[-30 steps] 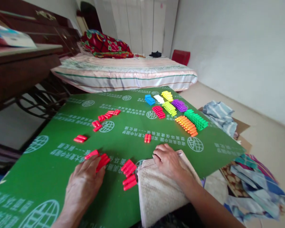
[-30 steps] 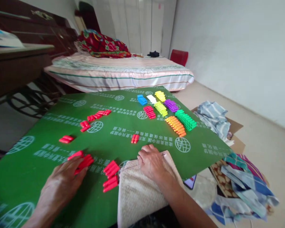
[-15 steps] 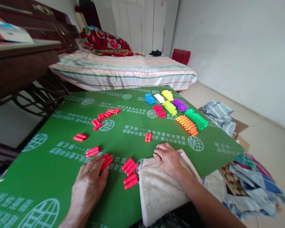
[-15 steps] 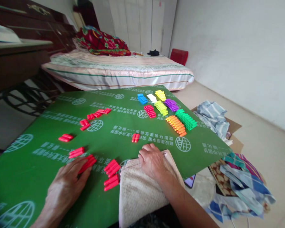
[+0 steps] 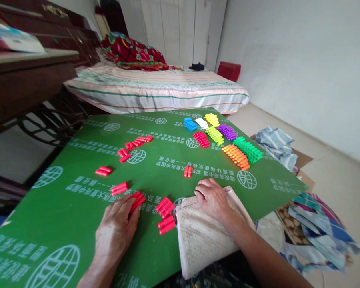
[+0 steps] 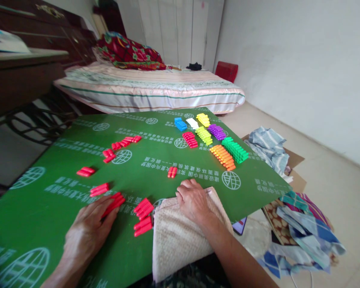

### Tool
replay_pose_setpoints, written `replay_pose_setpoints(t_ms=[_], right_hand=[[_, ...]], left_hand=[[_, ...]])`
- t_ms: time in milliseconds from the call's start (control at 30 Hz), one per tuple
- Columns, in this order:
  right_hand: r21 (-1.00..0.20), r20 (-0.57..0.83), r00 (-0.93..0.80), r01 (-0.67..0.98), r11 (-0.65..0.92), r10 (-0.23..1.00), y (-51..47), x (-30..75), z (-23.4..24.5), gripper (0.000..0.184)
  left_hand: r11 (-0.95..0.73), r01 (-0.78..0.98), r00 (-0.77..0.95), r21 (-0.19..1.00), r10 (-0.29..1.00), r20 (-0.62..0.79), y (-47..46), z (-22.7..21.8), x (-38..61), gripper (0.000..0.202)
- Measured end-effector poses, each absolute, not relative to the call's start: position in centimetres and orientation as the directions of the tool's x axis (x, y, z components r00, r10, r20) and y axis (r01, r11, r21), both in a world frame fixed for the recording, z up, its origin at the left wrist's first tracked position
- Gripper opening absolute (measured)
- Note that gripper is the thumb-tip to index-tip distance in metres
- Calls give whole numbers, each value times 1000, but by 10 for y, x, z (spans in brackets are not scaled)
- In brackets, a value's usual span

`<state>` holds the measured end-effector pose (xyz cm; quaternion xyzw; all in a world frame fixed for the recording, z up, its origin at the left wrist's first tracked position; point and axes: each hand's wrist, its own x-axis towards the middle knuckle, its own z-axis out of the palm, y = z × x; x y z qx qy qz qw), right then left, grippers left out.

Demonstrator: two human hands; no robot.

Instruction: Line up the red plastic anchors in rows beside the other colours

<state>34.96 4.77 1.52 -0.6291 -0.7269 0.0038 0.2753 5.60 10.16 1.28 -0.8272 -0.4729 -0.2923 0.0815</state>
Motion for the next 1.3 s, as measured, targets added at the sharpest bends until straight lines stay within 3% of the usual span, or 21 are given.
replay_pose_setpoints(t_ms=[1300], right_hand=[[-336,337,-54,926,174,940,48,348,21,20]], left_hand=[[-615,780,408,112,637,654,96,20,61,36]])
